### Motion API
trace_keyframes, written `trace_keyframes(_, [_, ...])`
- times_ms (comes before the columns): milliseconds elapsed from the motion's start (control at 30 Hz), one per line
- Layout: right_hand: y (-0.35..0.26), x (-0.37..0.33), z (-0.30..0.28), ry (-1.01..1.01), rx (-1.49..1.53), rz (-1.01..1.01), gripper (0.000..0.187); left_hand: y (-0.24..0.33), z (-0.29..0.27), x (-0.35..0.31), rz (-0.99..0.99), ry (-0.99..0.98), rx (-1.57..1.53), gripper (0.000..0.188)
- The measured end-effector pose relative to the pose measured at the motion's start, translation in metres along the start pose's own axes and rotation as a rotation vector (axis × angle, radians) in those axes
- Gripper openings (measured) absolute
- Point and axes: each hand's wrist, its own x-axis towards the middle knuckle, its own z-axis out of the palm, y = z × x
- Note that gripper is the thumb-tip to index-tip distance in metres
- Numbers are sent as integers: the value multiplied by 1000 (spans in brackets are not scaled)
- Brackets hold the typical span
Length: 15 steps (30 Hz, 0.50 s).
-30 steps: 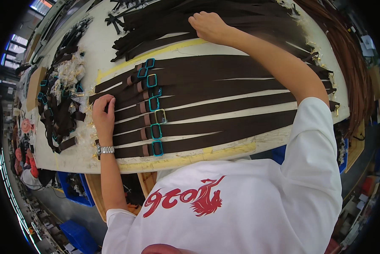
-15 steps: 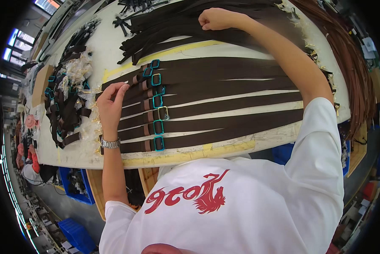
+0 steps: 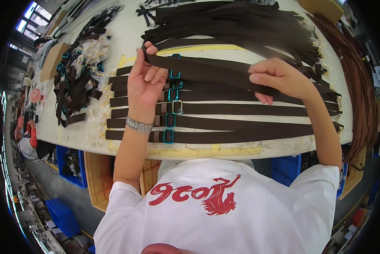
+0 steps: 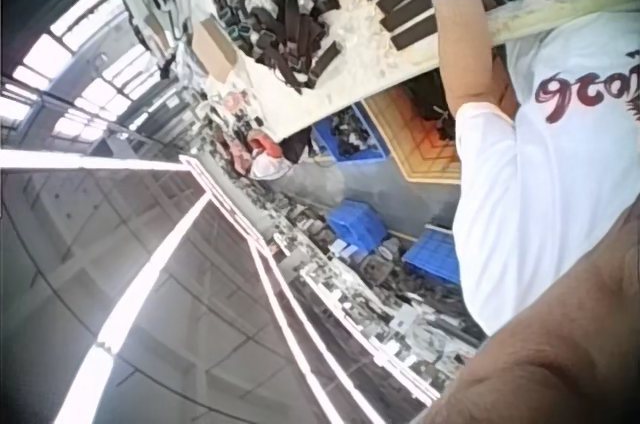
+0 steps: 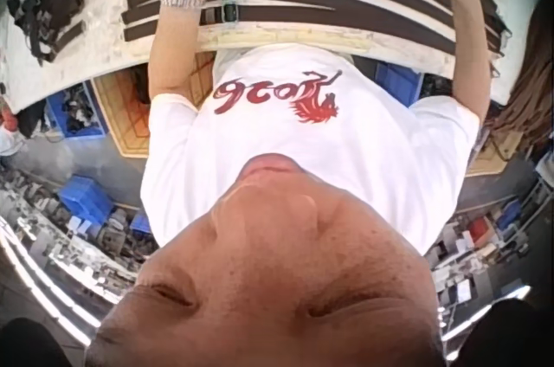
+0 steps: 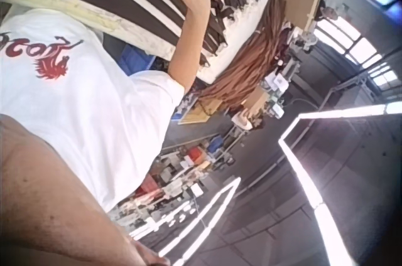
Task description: The person assembles straps by threading the webbing through buckles and sliding loops onto them by hand, then lines the completed straps up on the table.
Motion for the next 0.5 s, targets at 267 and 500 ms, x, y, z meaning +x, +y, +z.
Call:
trace_keyframes(267, [80, -109, -136, 839, -1074, -21, 40, 81, -25, -59, 368, 365, 518, 31])
trace_keyframes(500, [81, -190, -203, 1024, -1519, 370, 34, 39, -18, -93, 156, 434, 616, 37])
